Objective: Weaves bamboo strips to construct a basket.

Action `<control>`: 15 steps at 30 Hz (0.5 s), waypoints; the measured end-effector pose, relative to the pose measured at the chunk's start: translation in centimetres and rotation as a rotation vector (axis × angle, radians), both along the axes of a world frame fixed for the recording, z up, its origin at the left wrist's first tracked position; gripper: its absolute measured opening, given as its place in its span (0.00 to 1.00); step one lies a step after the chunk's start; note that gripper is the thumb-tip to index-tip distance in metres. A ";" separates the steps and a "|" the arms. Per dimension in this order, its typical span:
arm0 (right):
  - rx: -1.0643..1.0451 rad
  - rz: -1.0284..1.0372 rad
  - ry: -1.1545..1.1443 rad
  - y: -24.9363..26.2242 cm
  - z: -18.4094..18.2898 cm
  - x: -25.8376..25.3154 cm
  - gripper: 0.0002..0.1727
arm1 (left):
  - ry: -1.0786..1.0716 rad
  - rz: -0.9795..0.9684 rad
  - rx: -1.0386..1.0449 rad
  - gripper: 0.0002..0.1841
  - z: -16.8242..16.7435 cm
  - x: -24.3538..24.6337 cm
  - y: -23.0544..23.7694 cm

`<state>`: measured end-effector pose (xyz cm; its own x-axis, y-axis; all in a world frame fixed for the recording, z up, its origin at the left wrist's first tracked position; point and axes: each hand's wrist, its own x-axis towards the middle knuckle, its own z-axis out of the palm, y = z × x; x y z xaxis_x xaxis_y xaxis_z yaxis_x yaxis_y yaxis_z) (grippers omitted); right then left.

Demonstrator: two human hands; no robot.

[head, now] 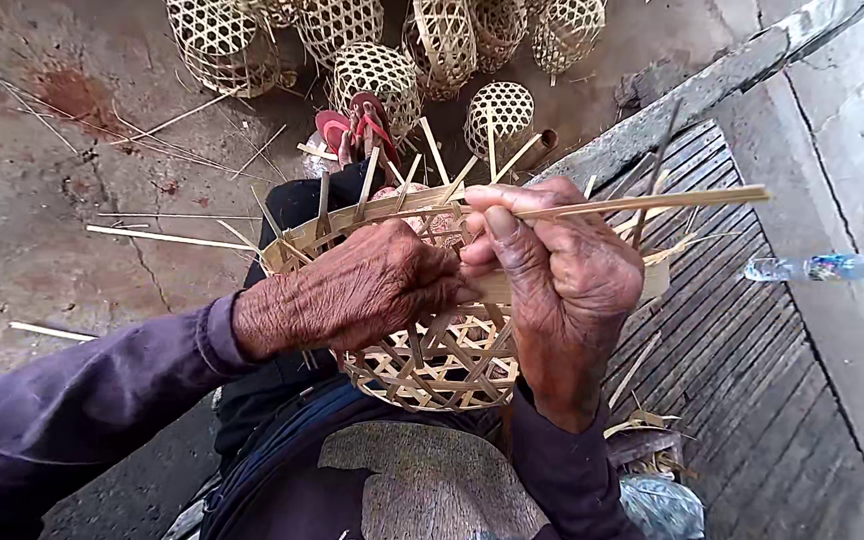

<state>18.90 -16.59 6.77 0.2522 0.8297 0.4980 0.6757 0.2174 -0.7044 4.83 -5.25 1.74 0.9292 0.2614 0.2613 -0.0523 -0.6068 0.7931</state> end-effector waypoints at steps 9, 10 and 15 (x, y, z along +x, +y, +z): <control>0.081 -0.211 0.530 -6.3 -3.2 4.5 0.18 | -0.290 0.063 -0.092 0.17 1.3 -0.4 1.8; 0.053 -0.204 0.657 -6.4 -3.2 4.6 0.18 | -0.305 0.057 -0.038 0.18 1.1 -0.4 1.4; 0.147 -0.056 0.945 -6.3 -2.1 4.5 0.16 | -0.304 0.068 0.127 0.20 1.1 -0.6 0.1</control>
